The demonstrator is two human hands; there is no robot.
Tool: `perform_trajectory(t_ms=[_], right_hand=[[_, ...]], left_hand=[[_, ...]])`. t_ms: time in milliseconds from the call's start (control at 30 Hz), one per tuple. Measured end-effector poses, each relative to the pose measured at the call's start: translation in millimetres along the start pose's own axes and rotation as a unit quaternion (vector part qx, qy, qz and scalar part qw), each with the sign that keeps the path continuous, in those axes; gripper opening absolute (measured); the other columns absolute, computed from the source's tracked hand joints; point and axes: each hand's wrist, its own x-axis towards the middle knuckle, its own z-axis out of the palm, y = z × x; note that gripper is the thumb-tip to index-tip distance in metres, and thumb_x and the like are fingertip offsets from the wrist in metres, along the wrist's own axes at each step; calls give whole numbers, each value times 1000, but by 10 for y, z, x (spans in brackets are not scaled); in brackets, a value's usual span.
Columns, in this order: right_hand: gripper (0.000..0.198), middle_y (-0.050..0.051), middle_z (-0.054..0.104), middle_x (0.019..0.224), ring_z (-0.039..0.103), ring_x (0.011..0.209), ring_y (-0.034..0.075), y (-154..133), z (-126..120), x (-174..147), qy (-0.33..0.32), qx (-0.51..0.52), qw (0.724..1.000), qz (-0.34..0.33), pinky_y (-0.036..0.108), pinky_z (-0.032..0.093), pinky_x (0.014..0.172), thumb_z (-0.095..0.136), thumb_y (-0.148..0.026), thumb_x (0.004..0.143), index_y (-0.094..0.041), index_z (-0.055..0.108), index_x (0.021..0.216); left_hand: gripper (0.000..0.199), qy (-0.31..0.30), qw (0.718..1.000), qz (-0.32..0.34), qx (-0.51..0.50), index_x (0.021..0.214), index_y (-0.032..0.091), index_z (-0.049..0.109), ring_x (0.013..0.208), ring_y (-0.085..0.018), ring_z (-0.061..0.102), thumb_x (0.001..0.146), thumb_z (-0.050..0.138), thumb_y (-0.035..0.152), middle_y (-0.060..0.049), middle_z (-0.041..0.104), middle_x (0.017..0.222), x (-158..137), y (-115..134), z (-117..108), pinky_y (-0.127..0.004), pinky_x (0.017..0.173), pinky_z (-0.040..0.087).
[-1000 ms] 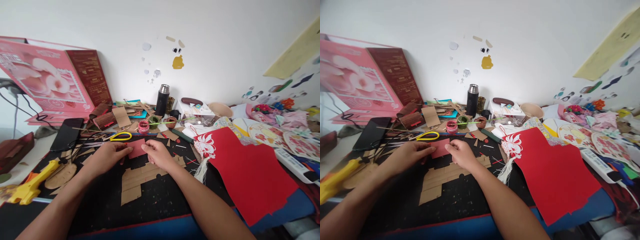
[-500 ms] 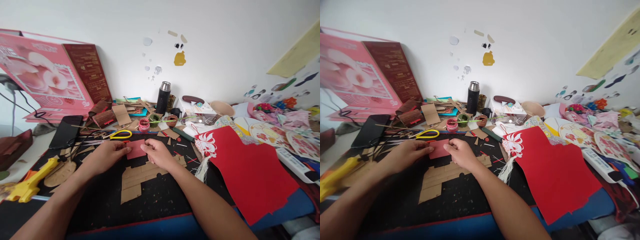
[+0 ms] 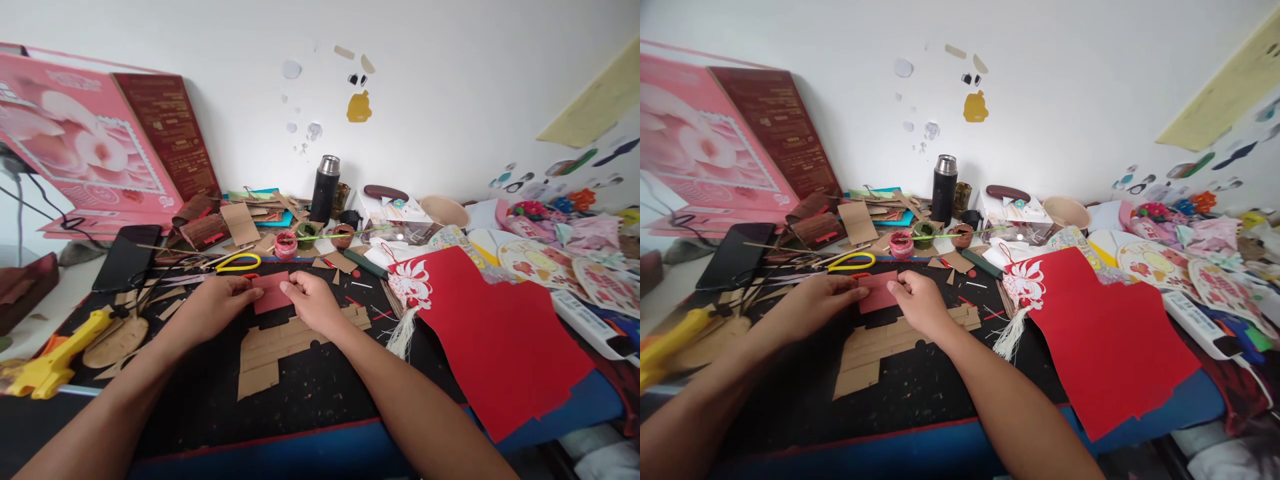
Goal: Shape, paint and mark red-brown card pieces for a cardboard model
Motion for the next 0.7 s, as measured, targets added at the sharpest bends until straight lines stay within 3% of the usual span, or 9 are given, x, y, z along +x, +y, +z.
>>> perform_trajectory(t_ms=[133, 333, 600, 700], right_hand=[[18, -8, 46, 62, 42, 52, 12, 5, -7, -2, -5, 14, 1000, 6, 25, 32, 52, 66, -34, 104, -22, 62, 91], [17, -10, 43, 59, 42, 45, 10, 10, 5, -1, -13, 48, 998, 29, 24, 31, 48, 66, -34, 105, -23, 61, 93], [15, -11, 50, 53, 41, 39, 9, -145, -55, -23, -70, 97, 992, 49, 23, 33, 44, 62, -32, 109, -22, 60, 98], [12, -11, 49, 54, 42, 38, 9, -158, -61, -16, -55, 101, 991, 62, 23, 32, 42, 62, -27, 108, -21, 61, 98]], left_hand=[[61, -45, 998, -11, -29, 62, 24, 59, 55, -20, 53, 82, 47, 82, -1, 59, 56, -23, 25, -40, -33, 58, 37], [52, -5, 1000, 2, -7, 67, 24, 64, 58, -20, 52, 77, 51, 73, 0, 60, 60, -20, 50, -13, -33, 58, 34], [59, 18, 1000, -10, -16, 75, 23, 74, 71, -27, 65, 79, 51, 77, -5, 75, 74, 7, -22, -50, -35, 66, 43], [62, 22, 999, -18, -20, 78, 23, 76, 72, -27, 65, 80, 51, 79, -5, 75, 74, 3, -38, -53, -35, 65, 43]])
